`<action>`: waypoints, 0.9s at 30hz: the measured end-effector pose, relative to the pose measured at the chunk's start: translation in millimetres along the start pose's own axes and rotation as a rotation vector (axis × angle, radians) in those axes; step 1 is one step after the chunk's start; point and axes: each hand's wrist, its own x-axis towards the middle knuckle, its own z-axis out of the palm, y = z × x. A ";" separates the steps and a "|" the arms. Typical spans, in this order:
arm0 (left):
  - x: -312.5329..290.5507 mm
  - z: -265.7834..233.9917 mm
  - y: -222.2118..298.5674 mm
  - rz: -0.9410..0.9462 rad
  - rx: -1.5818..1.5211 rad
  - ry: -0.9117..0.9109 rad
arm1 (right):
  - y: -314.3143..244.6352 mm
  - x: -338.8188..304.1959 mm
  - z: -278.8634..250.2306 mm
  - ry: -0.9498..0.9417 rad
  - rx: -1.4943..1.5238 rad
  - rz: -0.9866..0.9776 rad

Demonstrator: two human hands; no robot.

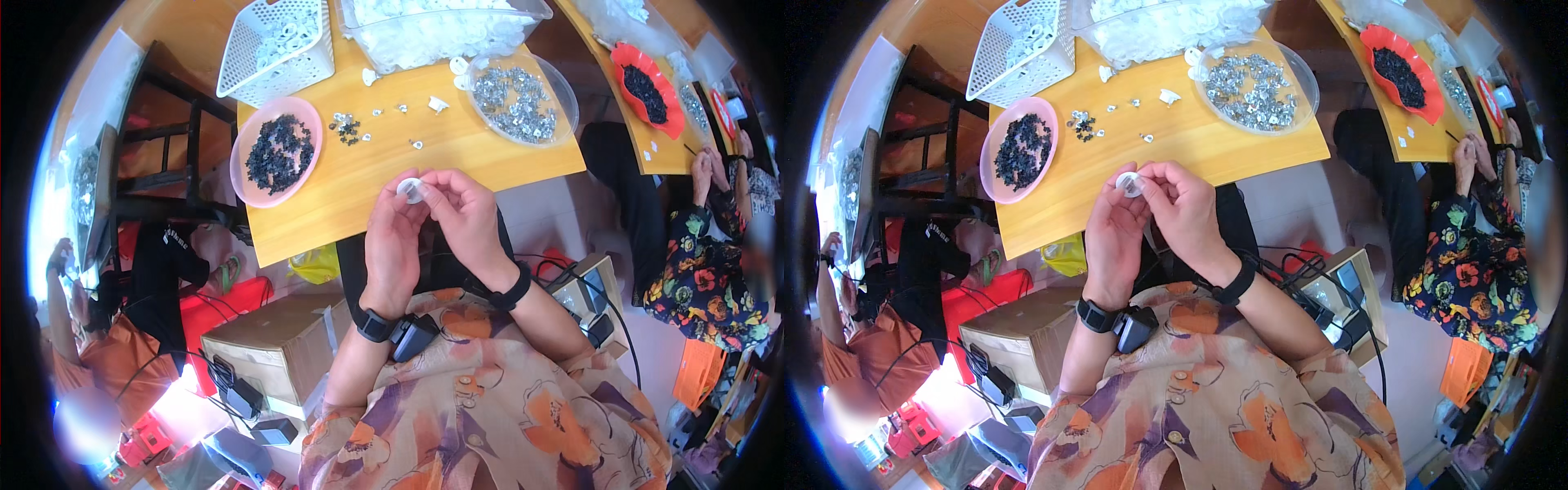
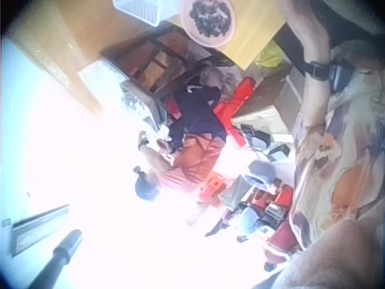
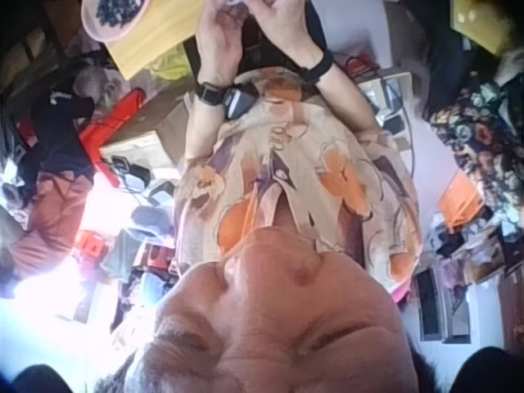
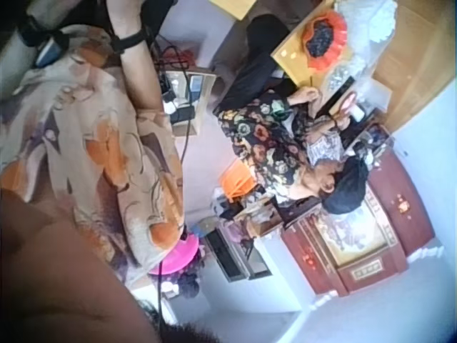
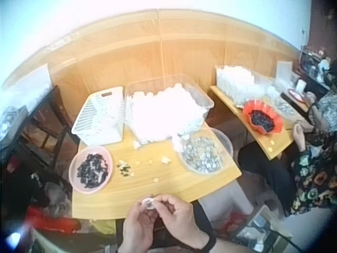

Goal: Assembling small plastic and metal components at a workbench.

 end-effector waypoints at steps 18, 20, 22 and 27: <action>10.0 -16.1 0.8 0.261 0.380 0.119 | 5.6 3.7 23.0 -0.035 -0.224 -0.249; 13.7 -18.7 2.9 0.247 0.367 0.119 | 7.6 6.4 24.9 -0.045 -0.226 -0.216; 19.2 -23.5 0.6 0.264 0.386 0.131 | 12.7 8.7 25.4 -0.061 -0.246 -0.204; 28.5 -24.6 -0.6 0.210 0.355 0.111 | 16.3 15.8 23.3 -0.050 -0.257 -0.124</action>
